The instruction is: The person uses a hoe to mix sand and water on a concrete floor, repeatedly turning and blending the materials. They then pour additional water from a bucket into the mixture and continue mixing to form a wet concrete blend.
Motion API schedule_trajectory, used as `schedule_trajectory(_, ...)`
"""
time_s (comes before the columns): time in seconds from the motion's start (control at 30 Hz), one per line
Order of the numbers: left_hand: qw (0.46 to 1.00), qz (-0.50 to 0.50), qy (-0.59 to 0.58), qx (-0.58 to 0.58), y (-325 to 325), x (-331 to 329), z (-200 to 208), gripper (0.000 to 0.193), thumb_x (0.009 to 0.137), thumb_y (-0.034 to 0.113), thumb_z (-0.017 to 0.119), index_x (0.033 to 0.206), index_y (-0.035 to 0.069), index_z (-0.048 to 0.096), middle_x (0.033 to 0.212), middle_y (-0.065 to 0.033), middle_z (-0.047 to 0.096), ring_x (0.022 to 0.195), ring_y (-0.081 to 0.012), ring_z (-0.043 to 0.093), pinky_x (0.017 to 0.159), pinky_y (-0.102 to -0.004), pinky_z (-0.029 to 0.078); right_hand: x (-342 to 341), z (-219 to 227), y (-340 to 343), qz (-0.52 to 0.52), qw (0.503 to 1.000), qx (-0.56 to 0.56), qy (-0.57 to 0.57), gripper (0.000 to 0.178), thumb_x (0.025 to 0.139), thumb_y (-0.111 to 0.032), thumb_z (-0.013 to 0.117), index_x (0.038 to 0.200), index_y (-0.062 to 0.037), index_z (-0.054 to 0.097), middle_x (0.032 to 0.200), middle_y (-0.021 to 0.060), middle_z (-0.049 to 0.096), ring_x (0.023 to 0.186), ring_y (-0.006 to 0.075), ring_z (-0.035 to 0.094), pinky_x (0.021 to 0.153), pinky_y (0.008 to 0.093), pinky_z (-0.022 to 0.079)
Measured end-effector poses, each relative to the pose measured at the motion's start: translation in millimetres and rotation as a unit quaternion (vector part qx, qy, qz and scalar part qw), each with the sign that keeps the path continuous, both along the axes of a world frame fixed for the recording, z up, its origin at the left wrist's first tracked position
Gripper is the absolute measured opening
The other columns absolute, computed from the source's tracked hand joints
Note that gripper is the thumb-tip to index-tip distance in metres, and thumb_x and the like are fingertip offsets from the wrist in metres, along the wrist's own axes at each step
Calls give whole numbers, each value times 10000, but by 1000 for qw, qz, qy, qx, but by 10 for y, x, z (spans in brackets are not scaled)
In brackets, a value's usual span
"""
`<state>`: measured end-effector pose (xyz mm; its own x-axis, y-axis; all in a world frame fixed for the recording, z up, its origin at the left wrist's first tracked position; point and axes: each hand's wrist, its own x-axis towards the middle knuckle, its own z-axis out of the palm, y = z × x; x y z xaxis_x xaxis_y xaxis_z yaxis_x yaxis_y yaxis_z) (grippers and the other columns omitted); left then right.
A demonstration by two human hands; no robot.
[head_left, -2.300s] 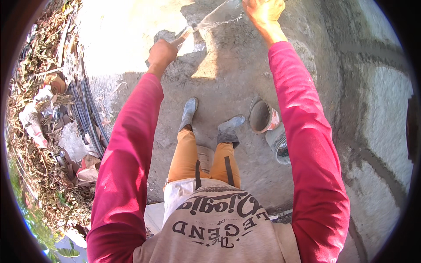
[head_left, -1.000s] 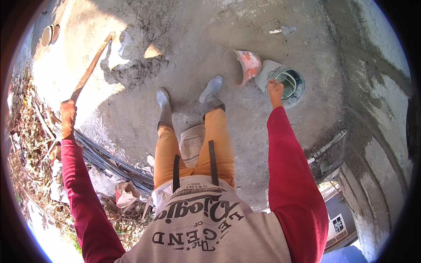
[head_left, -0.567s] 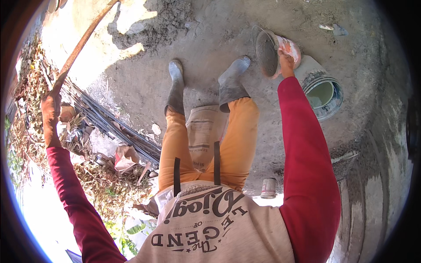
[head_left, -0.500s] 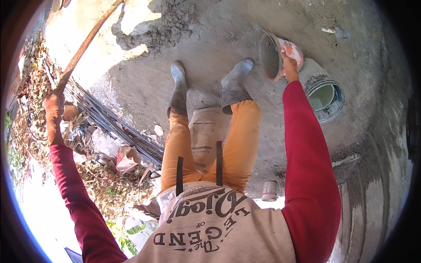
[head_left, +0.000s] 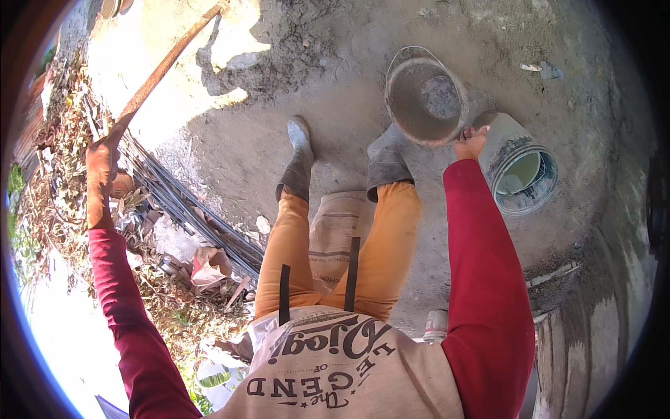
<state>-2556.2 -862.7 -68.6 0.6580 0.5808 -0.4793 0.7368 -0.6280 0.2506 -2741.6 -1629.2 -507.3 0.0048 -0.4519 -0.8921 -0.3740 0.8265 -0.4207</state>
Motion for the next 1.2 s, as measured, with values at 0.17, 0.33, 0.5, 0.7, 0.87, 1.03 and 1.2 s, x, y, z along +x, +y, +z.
schedule_trajectory(0.17,1000,1,-5,7,582,-239,211,332,878,212,564,1050,-34,706,628,30,550,484,-44,442,420,-235,293,65,198,828,158,966,-68,192,893,877,-582,600,1391,103,348,1456,236,401,1255,381,498,1000,517,423)
schedule_trajectory(0.33,999,-37,-15,-12,728,-99,-37,367,876,228,571,1090,-46,690,615,39,530,489,-41,430,434,-216,288,-589,-174,720,384,910,-44,150,826,914,-514,581,1450,44,292,1471,214,408,1260,391,498,1027,539,420)
schedule_trajectory(0.5,997,-50,-56,22,612,-273,-40,431,875,345,692,1031,-57,683,598,37,513,474,-55,422,432,-238,284,-220,299,1486,177,977,104,65,716,973,-472,540,1440,16,303,1456,203,423,1320,397,445,1087,537,379)
schedule_trajectory(0.7,996,-88,-20,17,117,-95,109,518,872,451,673,625,6,577,526,1,446,494,-121,375,484,-301,306,-280,801,2571,268,961,44,-49,467,967,-259,606,1272,74,487,1182,246,619,1017,371,663,857,481,560)
schedule_trajectory(0.87,992,-121,-19,42,87,-195,176,479,919,353,621,778,-104,658,728,-288,657,707,-389,681,680,-444,508,-245,1880,4001,396,917,49,2,245,934,-166,651,1027,58,614,840,171,686,653,267,696,581,358,596)
schedule_trajectory(1.03,990,-134,-27,37,-208,-421,198,394,893,292,617,912,-99,663,841,-319,666,852,-461,673,766,-502,529,-152,2247,4948,553,832,25,-47,385,973,-366,583,966,15,644,795,123,694,662,219,679,562,313,540)
schedule_trajectory(1.2,990,-143,9,-13,-390,-911,126,342,906,216,616,1081,-63,523,833,-285,676,793,-462,670,710,-515,534,511,2698,5755,589,788,142,-112,591,970,-579,480,968,-8,631,809,124,688,616,173,652,557,272,505)
